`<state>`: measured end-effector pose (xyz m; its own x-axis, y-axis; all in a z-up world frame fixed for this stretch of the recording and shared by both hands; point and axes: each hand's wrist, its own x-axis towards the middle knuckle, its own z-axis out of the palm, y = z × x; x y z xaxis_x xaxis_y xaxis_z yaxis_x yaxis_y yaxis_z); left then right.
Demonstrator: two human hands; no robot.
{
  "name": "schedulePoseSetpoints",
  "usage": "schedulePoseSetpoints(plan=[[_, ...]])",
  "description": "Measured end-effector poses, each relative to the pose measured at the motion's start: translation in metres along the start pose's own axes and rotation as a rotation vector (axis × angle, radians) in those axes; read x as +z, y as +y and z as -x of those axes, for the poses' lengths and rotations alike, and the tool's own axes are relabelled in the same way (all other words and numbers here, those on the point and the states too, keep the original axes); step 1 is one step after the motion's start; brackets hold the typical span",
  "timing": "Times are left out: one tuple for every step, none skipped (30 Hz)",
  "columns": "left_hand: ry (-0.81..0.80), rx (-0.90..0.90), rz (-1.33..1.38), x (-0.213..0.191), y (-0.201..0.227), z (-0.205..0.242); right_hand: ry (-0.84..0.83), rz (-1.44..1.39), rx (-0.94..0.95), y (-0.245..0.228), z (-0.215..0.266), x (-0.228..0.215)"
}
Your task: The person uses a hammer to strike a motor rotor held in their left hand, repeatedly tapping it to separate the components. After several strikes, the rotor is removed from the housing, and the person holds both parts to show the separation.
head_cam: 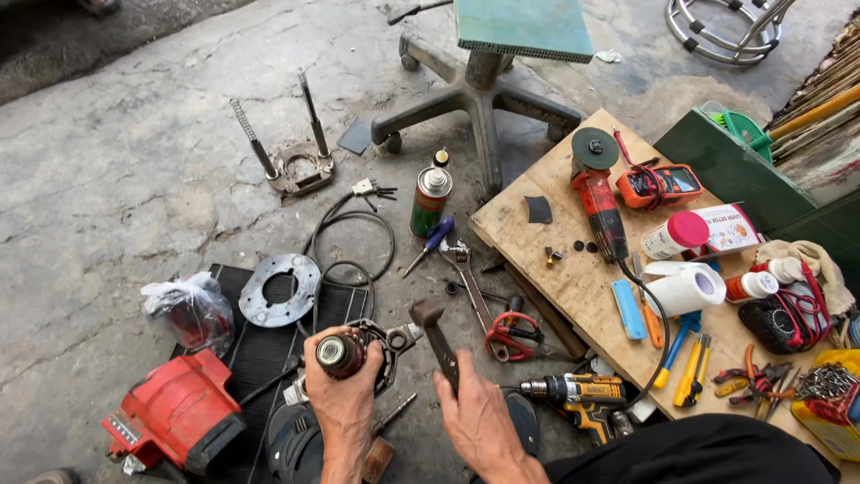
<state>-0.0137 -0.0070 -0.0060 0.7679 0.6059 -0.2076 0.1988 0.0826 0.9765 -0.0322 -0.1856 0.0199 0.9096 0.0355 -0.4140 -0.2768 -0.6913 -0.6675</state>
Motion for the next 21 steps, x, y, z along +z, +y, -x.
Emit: schedulePoseSetpoints(plan=[[0.033, 0.039, -0.032, 0.002, -0.001, -0.001, -0.067, 0.082, 0.082, 0.005, -0.005, 0.004], [0.066, 0.078, -0.063, 0.004, -0.003, -0.002, -0.133, 0.165, 0.164, 0.009, -0.009, 0.008], [0.063, 0.076, -0.065, 0.005, -0.005, -0.001, -0.133, 0.163, 0.168, 0.004, -0.004, 0.002], [0.068, 0.084, -0.013, 0.007, -0.007, -0.001, -0.129, 0.055, 0.208, -0.002, 0.001, -0.004], [0.078, 0.095, 0.04, 0.007, -0.006, -0.005, -0.126, -0.054, 0.242, -0.012, 0.003, -0.009], [0.082, 0.096, 0.04, 0.008, -0.002, -0.006, -0.128, -0.053, 0.239, -0.039, 0.011, -0.033], [0.085, 0.044, 0.035, 0.01, 0.001, -0.006, -0.064, -0.106, 0.306, -0.064, 0.018, -0.058], [0.089, -0.008, 0.029, 0.014, 0.004, -0.006, 0.0, -0.159, 0.372, -0.089, 0.025, -0.084], [0.087, -0.007, 0.035, 0.017, 0.001, -0.009, 0.006, -0.157, 0.37, -0.096, 0.03, -0.102], [0.079, 0.032, 0.017, 0.021, -0.001, -0.012, 0.296, -0.355, 0.0, -0.104, 0.034, -0.121], [0.074, 0.066, -0.011, 0.019, -0.005, -0.013, 0.576, -0.549, -0.37, -0.111, 0.041, -0.136], [0.075, 0.062, -0.015, 0.019, -0.007, -0.013, 0.572, -0.549, -0.365, -0.137, 0.048, -0.136], [0.054, 0.093, -0.015, 0.021, -0.008, -0.015, 0.915, -0.641, -0.446, -0.164, 0.053, -0.138], [0.033, 0.123, -0.016, 0.023, -0.008, -0.018, 1.261, -0.728, -0.515, -0.191, 0.058, -0.139], [0.035, 0.134, -0.008, 0.025, 0.001, -0.02, 1.263, -0.734, -0.527, -0.145, 0.018, -0.086], [0.041, 0.08, -0.005, 0.027, 0.01, -0.02, 1.123, -0.258, -0.304, -0.079, -0.005, -0.043], [0.041, 0.013, -0.009, 0.026, 0.015, -0.011, 0.933, 0.203, -0.059, 0.009, -0.002, -0.02], [0.038, 0.011, -0.009, 0.03, 0.003, -0.014, 0.934, 0.204, -0.056, 0.021, -0.01, -0.013], [-0.026, 0.106, -0.34, 0.03, -0.01, -0.011, 0.387, 0.248, 0.058, 0.035, -0.01, -0.004], [-0.098, 0.202, -0.669, 0.029, -0.022, -0.008, -0.161, 0.271, 0.167, 0.048, -0.01, 0.005], [-0.08, 0.222, -0.674, 0.024, -0.033, -0.026, -0.158, 0.26, 0.143, 0.044, -0.023, 0.008]])
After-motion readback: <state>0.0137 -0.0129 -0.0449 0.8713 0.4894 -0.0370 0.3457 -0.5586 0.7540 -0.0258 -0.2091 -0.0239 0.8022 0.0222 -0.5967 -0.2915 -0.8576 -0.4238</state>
